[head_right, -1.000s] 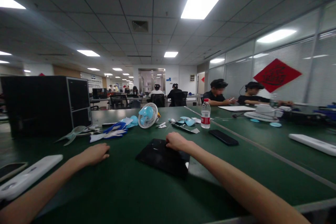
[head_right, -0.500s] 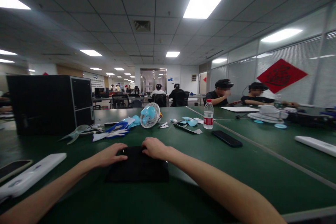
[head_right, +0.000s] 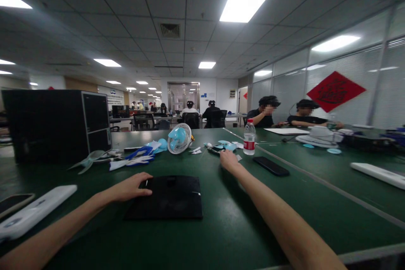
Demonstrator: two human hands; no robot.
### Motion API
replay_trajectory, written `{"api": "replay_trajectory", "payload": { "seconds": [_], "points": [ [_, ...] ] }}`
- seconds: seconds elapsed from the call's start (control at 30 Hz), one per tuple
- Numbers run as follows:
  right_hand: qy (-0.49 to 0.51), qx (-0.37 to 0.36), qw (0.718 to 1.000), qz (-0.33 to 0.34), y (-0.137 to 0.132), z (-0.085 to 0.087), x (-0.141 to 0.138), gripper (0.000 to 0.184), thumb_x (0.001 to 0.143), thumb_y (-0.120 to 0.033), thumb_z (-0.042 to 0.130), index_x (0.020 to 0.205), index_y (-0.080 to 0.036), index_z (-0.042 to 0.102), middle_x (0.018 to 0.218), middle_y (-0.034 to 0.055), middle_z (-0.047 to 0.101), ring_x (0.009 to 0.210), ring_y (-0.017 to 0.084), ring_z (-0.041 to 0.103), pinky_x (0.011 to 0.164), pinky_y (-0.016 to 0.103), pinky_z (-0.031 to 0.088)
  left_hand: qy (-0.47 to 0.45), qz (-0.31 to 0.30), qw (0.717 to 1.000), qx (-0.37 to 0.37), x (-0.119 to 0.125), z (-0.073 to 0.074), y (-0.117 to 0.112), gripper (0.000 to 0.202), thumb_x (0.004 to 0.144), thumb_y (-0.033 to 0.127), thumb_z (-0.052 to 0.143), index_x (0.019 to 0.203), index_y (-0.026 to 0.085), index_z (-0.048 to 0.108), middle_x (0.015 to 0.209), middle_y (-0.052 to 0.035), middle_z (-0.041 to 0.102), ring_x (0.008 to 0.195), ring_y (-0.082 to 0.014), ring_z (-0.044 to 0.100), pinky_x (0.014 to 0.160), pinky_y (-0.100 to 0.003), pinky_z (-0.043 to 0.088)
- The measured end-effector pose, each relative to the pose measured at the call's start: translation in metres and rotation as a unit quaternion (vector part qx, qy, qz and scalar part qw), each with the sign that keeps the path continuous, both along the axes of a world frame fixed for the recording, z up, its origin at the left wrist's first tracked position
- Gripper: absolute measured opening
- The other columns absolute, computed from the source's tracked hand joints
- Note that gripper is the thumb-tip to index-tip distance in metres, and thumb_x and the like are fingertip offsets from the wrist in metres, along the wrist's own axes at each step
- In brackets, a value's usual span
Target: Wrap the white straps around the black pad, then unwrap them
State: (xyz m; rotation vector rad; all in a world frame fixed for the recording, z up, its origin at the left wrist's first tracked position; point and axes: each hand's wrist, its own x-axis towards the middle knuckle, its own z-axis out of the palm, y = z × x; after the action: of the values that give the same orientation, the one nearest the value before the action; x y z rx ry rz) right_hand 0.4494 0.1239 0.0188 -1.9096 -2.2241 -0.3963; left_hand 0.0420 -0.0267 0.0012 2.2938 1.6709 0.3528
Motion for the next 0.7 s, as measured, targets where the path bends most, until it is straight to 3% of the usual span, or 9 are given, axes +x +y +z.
{"api": "replay_trajectory", "payload": {
  "seconds": [0.07,0.2,0.37,0.7],
  "points": [
    [0.004,-0.012,1.0,-0.021,0.005,-0.003,0.023,0.031,0.084,-0.02,0.055,0.112,-0.008,0.061,0.116,0.0224,0.057,0.106,0.034,0.053,0.082,0.038,0.042,-0.006,0.002,1.0,0.0,0.001,0.0,-0.001,0.083,0.069,0.07,0.055,0.134,0.019,0.046,0.141,-0.0105,0.045,0.128,-0.0289,0.043,0.106,-0.038,0.033],
    [-0.006,-0.007,1.0,0.0,0.013,-0.009,0.047,0.03,0.085,-0.021,0.053,0.111,-0.009,0.062,0.117,0.0222,0.056,0.105,0.033,0.053,0.081,0.036,0.041,-0.012,0.003,1.0,-0.004,-0.001,-0.001,0.0,0.084,0.069,0.071,0.056,0.135,0.02,0.045,0.142,-0.0106,0.045,0.128,-0.0292,0.043,0.106,-0.039,0.033],
    [-0.031,-0.006,0.999,0.024,0.021,-0.012,0.04,0.027,0.086,-0.024,0.051,0.105,-0.014,0.066,0.116,0.0165,0.059,0.106,0.028,0.054,0.086,0.034,0.042,-0.012,-0.01,1.0,0.009,-0.003,-0.004,0.002,0.083,0.07,0.071,0.055,0.134,0.019,0.046,0.141,-0.0116,0.046,0.126,-0.0289,0.044,0.105,-0.039,0.034],
    [-0.048,-0.036,0.998,0.003,0.02,-0.016,0.034,0.031,0.086,-0.029,0.052,0.101,-0.008,0.07,0.113,0.0209,0.063,0.106,0.031,0.058,0.086,0.037,0.045,-0.024,-0.009,1.0,0.011,-0.002,-0.003,0.001,0.082,0.068,0.071,0.057,0.132,0.02,0.049,0.139,-0.0115,0.048,0.124,-0.0294,0.046,0.103,-0.039,0.035]
  ]
}}
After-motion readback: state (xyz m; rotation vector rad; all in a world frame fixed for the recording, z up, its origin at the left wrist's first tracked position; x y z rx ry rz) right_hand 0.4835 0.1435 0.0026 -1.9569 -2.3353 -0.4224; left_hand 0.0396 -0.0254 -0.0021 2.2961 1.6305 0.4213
